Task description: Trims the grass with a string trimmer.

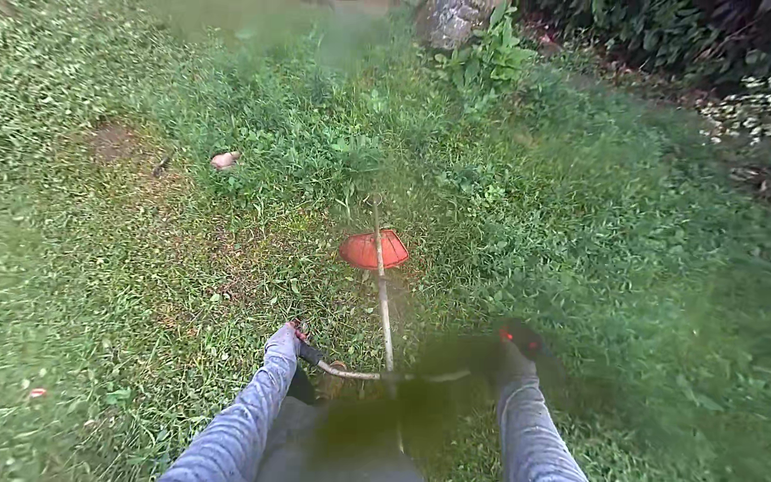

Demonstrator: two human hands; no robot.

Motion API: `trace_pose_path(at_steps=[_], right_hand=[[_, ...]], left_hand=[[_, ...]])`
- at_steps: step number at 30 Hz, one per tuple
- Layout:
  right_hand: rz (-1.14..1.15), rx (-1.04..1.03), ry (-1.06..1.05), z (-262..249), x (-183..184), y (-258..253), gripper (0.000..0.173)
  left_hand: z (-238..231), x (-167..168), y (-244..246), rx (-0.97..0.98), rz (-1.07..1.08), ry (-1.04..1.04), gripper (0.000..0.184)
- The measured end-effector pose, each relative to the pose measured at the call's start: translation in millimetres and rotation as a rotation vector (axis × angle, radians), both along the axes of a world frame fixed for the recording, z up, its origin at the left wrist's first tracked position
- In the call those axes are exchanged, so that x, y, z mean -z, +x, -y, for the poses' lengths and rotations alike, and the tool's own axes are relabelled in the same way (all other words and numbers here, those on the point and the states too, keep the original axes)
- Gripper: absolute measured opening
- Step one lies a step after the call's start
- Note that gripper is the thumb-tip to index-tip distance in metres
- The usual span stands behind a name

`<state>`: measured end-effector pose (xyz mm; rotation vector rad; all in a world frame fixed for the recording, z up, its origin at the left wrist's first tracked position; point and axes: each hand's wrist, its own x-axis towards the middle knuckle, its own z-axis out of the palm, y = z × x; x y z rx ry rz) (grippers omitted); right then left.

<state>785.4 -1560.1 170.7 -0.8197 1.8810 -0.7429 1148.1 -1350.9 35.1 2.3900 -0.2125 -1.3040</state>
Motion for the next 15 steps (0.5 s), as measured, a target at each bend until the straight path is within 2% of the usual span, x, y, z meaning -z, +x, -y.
trace_pose_path(at_steps=[1,3,4,5,7,8,11,15], right_hand=[[-0.002,-0.036,0.027,4.8,-2.6,9.6,0.032],[0.003,-0.058,0.019,11.7,-0.2,25.8,0.033],[0.002,-0.066,0.012,14.4,0.7,33.8,0.033],[0.002,-0.084,0.016,15.7,-2.0,43.2,0.033],[0.005,-0.123,0.006,18.5,-4.3,62.2,0.032],[0.011,-0.137,-0.011,19.0,-4.9,73.1,0.031],[-0.020,-0.247,0.047,27.2,-10.2,115.2,0.031],[-0.054,-0.357,0.039,42.7,0.0,173.5,0.036]], left_hand=[[-3.1,0.6,1.8,-0.137,-0.042,-0.049,0.033],[-10.6,0.7,7.0,-0.274,-0.064,-0.092,0.036],[-13.9,-2.6,9.8,-0.281,-0.052,-0.088,0.037],[-18.1,-8.1,13.2,-0.225,-0.023,-0.068,0.036],[-27.4,-21.5,27.0,0.049,0.009,0.057,0.028],[-32.4,-22.1,33.5,0.119,0.024,0.106,0.028],[-50.4,-6.5,50.7,0.104,0.066,0.151,0.030],[-73.5,-13.8,78.6,0.038,0.042,0.184,0.030]])
